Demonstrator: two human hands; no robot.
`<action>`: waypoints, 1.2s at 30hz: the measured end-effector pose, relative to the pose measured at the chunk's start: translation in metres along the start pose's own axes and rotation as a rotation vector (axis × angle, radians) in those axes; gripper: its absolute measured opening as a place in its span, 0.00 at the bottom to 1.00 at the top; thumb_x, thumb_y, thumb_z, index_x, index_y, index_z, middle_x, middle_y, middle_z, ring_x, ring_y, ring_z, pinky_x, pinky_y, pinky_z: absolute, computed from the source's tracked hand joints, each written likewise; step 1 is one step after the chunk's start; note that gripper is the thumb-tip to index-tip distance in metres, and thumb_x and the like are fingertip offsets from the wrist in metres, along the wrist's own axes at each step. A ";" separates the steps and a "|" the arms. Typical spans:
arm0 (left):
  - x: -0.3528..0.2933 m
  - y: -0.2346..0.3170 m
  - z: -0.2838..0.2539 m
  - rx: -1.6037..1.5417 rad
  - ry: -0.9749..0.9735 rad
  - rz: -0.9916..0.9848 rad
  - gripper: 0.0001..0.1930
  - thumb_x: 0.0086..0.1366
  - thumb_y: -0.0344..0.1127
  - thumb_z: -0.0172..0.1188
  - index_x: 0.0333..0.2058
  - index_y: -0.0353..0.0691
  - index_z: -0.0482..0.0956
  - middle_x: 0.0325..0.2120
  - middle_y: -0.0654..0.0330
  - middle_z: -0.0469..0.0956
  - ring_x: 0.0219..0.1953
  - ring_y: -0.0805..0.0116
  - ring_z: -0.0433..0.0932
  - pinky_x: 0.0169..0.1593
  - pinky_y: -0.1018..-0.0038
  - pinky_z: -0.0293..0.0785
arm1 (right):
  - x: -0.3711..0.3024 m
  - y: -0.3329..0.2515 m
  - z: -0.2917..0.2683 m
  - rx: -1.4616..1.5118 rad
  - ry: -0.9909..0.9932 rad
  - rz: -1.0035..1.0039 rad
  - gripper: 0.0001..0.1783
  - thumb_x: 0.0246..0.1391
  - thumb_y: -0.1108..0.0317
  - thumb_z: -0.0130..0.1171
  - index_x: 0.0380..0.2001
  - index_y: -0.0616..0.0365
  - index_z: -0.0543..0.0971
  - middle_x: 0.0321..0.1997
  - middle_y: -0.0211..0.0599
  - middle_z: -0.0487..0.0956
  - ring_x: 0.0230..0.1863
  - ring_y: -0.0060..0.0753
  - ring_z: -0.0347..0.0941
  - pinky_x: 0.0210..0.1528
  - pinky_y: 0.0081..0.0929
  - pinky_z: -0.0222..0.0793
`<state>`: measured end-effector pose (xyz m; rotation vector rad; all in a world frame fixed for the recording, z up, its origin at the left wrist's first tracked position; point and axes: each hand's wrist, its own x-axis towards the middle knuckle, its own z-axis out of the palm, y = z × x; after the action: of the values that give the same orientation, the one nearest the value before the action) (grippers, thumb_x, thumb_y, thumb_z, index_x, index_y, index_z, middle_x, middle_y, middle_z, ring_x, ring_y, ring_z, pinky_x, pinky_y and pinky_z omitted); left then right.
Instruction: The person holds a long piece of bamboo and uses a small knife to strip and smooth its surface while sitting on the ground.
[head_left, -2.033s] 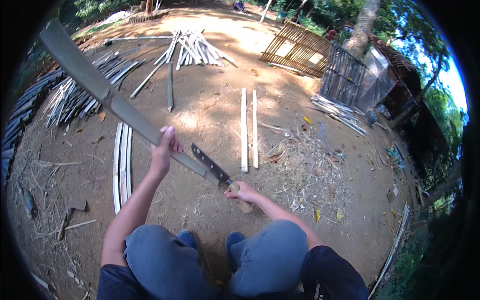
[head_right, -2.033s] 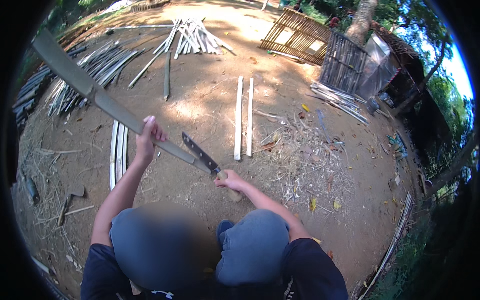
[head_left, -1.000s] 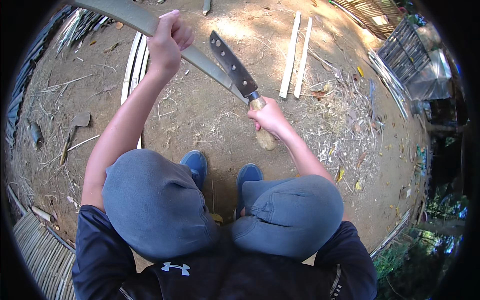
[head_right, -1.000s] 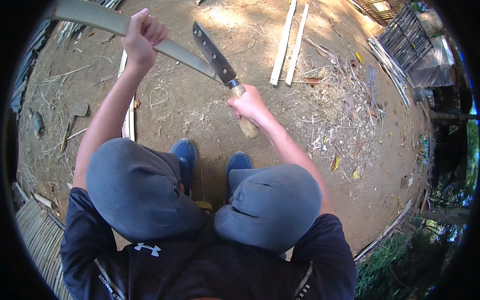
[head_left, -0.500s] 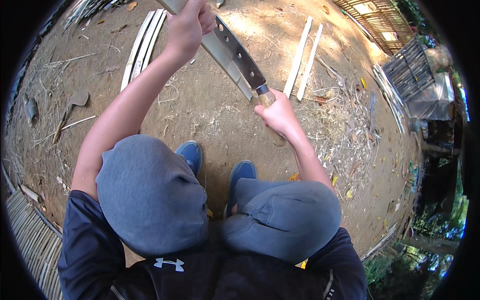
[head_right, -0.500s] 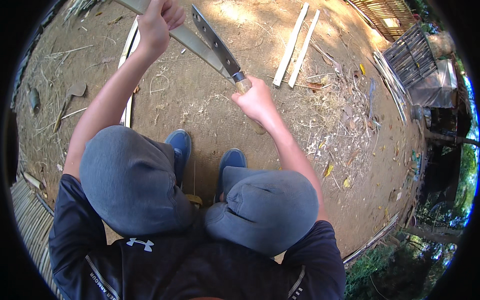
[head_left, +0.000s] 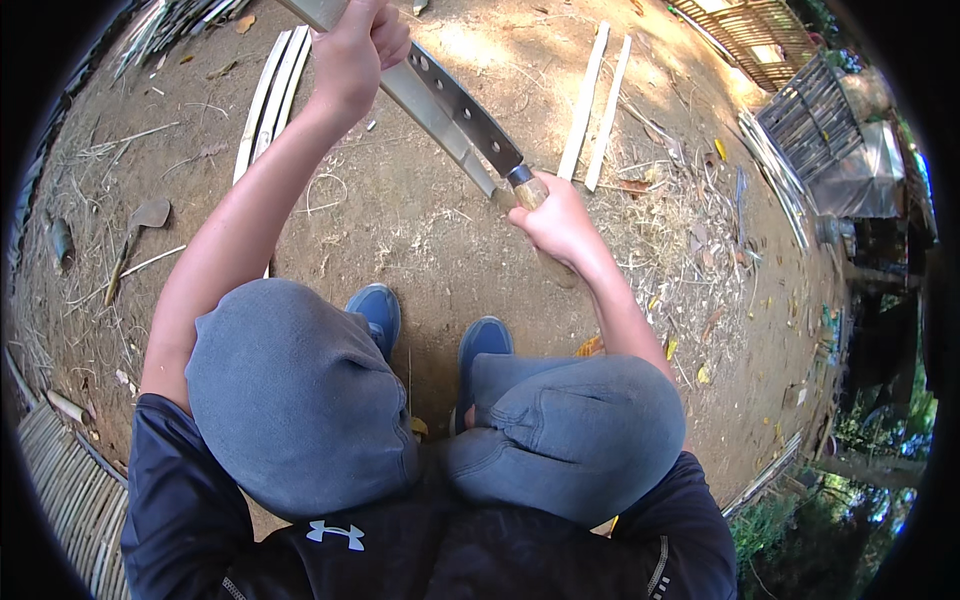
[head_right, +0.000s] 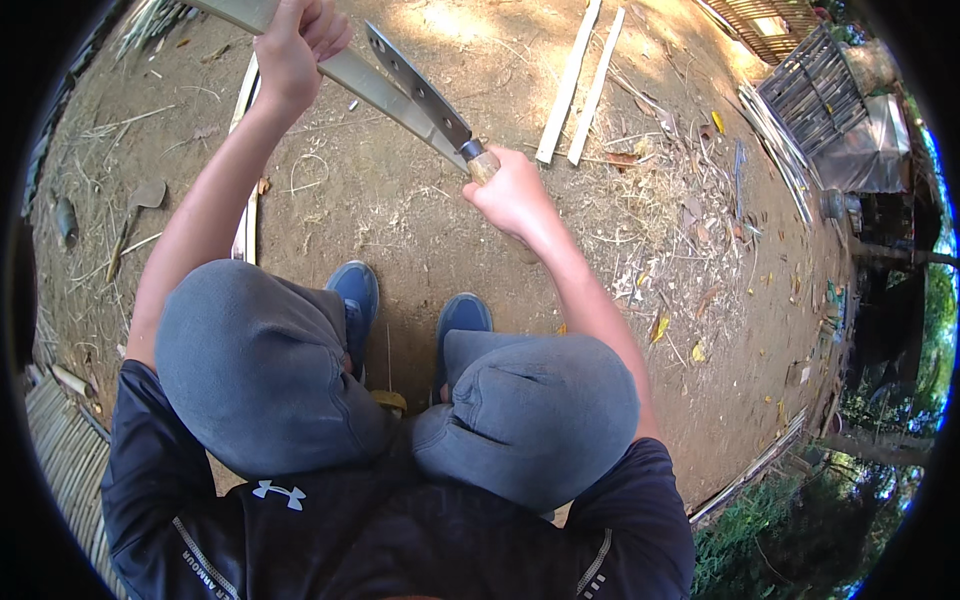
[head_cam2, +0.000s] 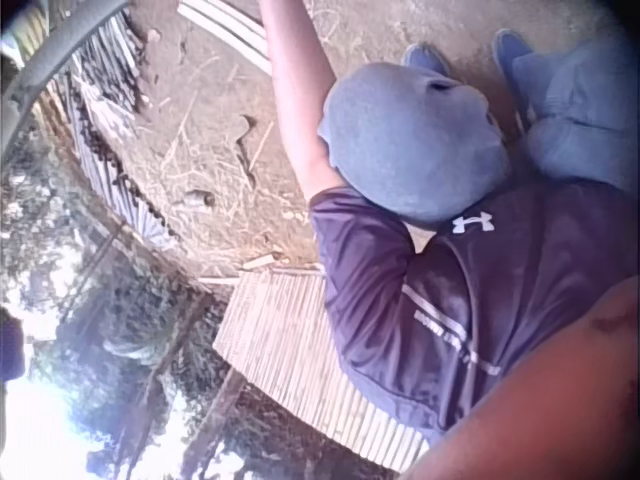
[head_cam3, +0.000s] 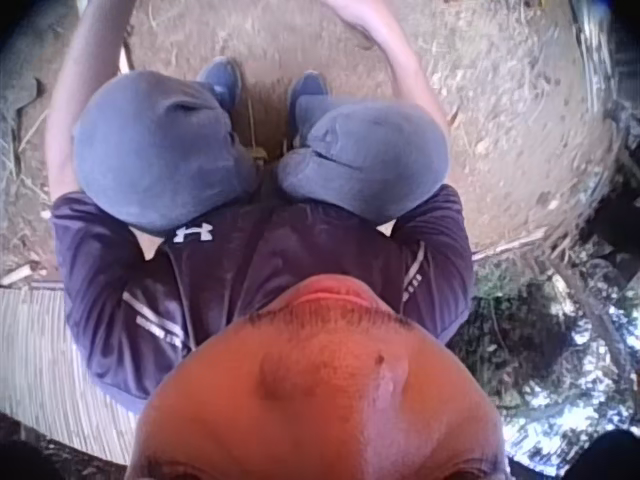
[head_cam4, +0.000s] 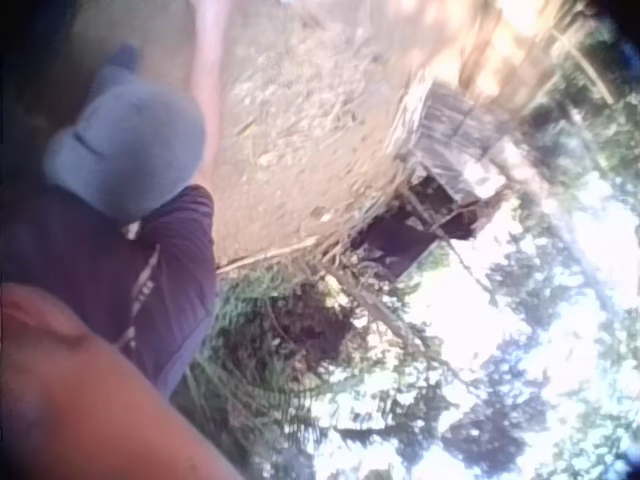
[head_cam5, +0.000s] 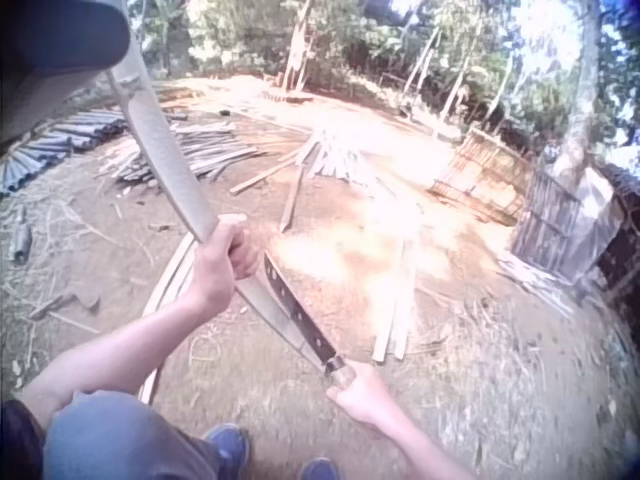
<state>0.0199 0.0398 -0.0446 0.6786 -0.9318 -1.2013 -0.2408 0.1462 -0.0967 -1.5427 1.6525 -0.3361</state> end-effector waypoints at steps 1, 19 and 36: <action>0.000 -0.001 0.001 -0.002 0.008 -0.014 0.24 0.67 0.48 0.51 0.15 0.51 0.54 0.10 0.71 0.49 0.12 0.76 0.50 0.21 0.74 0.47 | 0.000 0.003 0.001 -0.025 0.018 0.016 0.12 0.46 0.68 0.65 0.34 0.60 0.77 0.28 0.42 0.80 0.31 0.36 0.78 0.38 0.35 0.73; 0.020 -0.023 -0.037 -0.241 -0.003 -0.095 0.25 0.66 0.48 0.53 0.13 0.53 0.53 0.08 0.71 0.48 0.11 0.76 0.49 0.18 0.73 0.47 | 0.012 0.036 0.014 0.017 -0.024 0.147 0.09 0.46 0.70 0.64 0.29 0.60 0.75 0.26 0.40 0.79 0.26 0.33 0.77 0.32 0.34 0.72; -0.005 0.011 0.007 -0.004 0.036 0.019 0.21 0.68 0.38 0.47 0.17 0.49 0.51 0.12 0.69 0.47 0.15 0.77 0.45 0.22 0.76 0.49 | 0.015 0.043 0.018 -0.085 -0.014 0.191 0.09 0.49 0.74 0.56 0.36 0.62 0.77 0.30 0.48 0.82 0.33 0.44 0.81 0.34 0.38 0.75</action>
<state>0.0183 0.0471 -0.0334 0.6845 -0.9040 -1.1703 -0.2562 0.1473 -0.1430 -1.4302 1.8068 -0.1555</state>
